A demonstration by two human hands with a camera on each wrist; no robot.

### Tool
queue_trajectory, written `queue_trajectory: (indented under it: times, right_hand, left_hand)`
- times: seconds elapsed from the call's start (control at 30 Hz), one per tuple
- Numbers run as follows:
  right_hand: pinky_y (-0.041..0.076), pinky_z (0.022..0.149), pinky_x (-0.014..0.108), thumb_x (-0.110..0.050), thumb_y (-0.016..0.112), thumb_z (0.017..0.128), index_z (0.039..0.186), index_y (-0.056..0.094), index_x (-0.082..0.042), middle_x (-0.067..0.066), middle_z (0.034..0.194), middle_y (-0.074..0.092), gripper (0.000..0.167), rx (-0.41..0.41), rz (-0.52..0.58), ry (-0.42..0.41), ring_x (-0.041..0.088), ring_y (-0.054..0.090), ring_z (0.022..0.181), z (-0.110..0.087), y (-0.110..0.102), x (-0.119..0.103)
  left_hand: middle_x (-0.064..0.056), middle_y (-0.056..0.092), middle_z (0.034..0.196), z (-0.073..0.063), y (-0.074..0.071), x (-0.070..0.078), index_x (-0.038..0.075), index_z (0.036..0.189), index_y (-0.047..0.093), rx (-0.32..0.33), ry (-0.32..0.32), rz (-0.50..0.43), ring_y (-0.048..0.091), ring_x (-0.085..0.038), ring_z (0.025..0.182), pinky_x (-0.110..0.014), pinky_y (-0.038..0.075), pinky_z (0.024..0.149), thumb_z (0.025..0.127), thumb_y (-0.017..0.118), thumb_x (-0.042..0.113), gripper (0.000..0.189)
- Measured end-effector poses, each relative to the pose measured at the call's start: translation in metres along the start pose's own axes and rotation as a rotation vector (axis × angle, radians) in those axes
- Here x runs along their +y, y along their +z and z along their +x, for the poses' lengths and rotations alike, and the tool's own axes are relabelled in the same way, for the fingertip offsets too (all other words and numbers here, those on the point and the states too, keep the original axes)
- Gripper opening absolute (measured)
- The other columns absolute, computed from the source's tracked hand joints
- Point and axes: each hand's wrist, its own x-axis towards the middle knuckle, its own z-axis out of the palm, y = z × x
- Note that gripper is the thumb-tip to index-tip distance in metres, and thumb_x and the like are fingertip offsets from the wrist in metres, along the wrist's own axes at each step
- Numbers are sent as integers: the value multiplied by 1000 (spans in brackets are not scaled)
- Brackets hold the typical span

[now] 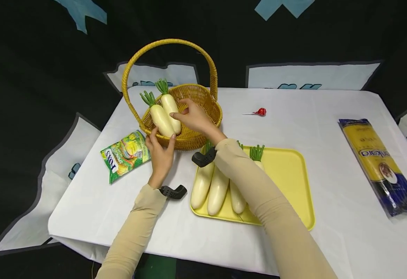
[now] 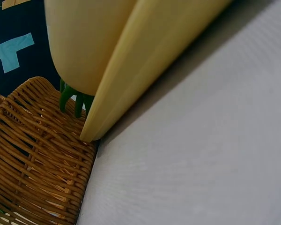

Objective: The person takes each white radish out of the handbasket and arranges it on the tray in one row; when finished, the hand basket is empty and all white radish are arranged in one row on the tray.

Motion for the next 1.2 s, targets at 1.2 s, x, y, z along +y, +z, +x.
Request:
queue_trajectory:
  times: [1.2]
  right_hand:
    - [45, 88, 37, -32, 77, 71, 135, 40, -15, 11, 129, 52, 75, -24, -255, 52, 27, 53, 111, 56, 64, 13]
  left_hand:
    - [-24, 1, 148, -3, -4, 1, 29, 138, 21, -16, -4, 29, 29, -47, 127, -57, 38, 91, 84, 46, 61, 68]
